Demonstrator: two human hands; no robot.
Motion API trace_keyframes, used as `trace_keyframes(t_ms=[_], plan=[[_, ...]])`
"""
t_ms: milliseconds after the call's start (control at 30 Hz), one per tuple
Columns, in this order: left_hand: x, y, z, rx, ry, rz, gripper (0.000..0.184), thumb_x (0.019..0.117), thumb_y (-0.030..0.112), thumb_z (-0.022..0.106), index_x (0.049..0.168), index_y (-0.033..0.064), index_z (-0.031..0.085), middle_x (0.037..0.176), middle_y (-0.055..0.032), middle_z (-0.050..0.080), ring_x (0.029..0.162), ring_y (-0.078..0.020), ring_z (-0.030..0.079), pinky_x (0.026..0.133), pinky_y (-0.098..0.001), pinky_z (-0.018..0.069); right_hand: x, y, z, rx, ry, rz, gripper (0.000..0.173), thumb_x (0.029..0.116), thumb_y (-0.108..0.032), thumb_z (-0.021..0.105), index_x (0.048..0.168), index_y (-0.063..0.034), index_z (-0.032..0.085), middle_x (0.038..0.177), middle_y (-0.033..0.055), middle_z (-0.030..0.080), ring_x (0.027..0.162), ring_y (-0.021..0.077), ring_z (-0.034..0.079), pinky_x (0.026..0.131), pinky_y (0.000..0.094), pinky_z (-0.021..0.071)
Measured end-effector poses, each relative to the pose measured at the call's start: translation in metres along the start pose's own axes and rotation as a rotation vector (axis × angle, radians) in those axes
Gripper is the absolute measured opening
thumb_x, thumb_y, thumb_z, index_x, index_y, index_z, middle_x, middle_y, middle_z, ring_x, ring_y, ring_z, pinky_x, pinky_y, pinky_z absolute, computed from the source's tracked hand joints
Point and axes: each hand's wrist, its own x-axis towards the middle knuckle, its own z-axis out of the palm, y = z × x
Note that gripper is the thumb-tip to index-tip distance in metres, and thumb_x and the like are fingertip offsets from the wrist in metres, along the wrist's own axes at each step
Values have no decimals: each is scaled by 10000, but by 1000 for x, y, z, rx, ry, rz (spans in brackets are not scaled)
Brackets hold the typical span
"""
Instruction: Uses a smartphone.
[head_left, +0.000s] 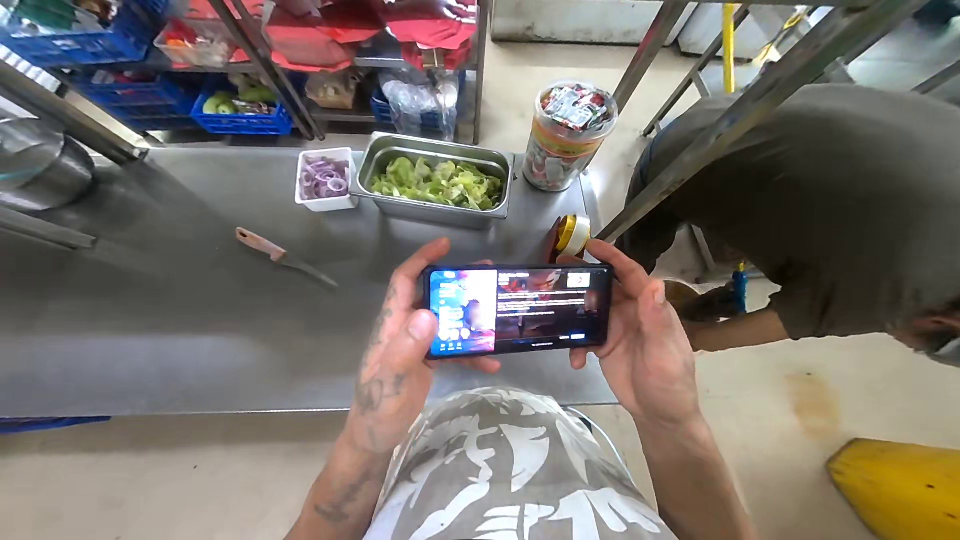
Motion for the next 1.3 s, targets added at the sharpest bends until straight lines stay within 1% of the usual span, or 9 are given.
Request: trace_keyframes(t_ms=[200, 300, 400, 467, 667, 833, 933, 1133, 1300], plan=[[3, -11, -4, 0, 53, -41, 587, 1036, 554, 427, 1522, 229, 377, 1363, -111, 598, 944, -234, 734, 533, -363, 622, -9, -19, 5, -37, -56, -42, 722, 1004, -620, 472, 1522, -120, 405, 1438, 137, 551, 1040, 233, 709, 547, 317, 625], [5, -18, -5, -12, 42, -48, 581, 1043, 574, 382, 1514, 234, 392, 1318, -111, 621, 891, -224, 739, 495, -354, 610, -15, -28, 10, -83, -77, -73, 752, 989, -648, 471, 1533, -134, 398, 1452, 127, 539, 1013, 235, 714, 534, 324, 624], [7, -18, -3, -29, 57, -56, 601, 1026, 605, 404, 1506, 245, 403, 1302, -106, 631, 879, -219, 743, 484, -358, 607, -17, -30, 10, -103, -75, -100, 743, 988, -645, 474, 1529, -140, 408, 1454, 118, 545, 1011, 231, 717, 526, 319, 623], [10, -18, -3, -54, 56, -31, 617, 1010, 599, 455, 1485, 209, 418, 1283, -114, 633, 903, -232, 741, 508, -368, 621, -15, -26, 8, -97, -56, -98, 744, 992, -645, 463, 1522, -126, 410, 1437, 123, 558, 1009, 231, 717, 531, 314, 622], [4, -4, 2, 11, 18, -27, 663, 1016, 600, 444, 1543, 214, 333, 1492, -127, 509, 1066, -281, 706, 553, -374, 627, -8, -7, 0, -63, 13, -47, 719, 991, -648, 462, 1494, -135, 434, 1398, 115, 585, 972, 212, 724, 523, 311, 617], [-2, 7, 10, 149, -10, -20, 757, 998, 639, 452, 1588, 202, 265, 1551, -106, 441, 1194, -292, 645, 677, -419, 649, 5, 15, -6, 0, 17, 21, 704, 988, -667, 440, 1483, -167, 451, 1367, 98, 619, 895, 194, 733, 491, 287, 594], [-7, 12, 14, 217, -6, -7, 794, 986, 661, 452, 1600, 202, 249, 1571, -95, 410, 1258, -293, 601, 730, -431, 650, 12, 23, -4, 17, 22, 75, 710, 981, -681, 446, 1479, -174, 459, 1371, 103, 622, 909, 192, 737, 491, 285, 592], [-15, 17, 9, 229, 64, 8, 778, 990, 640, 472, 1592, 201, 247, 1556, -93, 435, 1246, -289, 612, 714, -418, 649, 17, 21, 7, 7, -38, 87, 656, 1014, -644, 410, 1483, -186, 450, 1388, 99, 609, 879, 186, 736, 488, 275, 586], [-8, 6, 0, 153, 78, -38, 667, 1025, 620, 400, 1563, 238, 302, 1490, -95, 507, 1084, -268, 696, 607, -393, 639, 1, -3, 6, -7, -37, 30, 738, 989, -671, 437, 1498, -136, 441, 1405, 132, 581, 963, 228, 727, 529, 320, 617]])
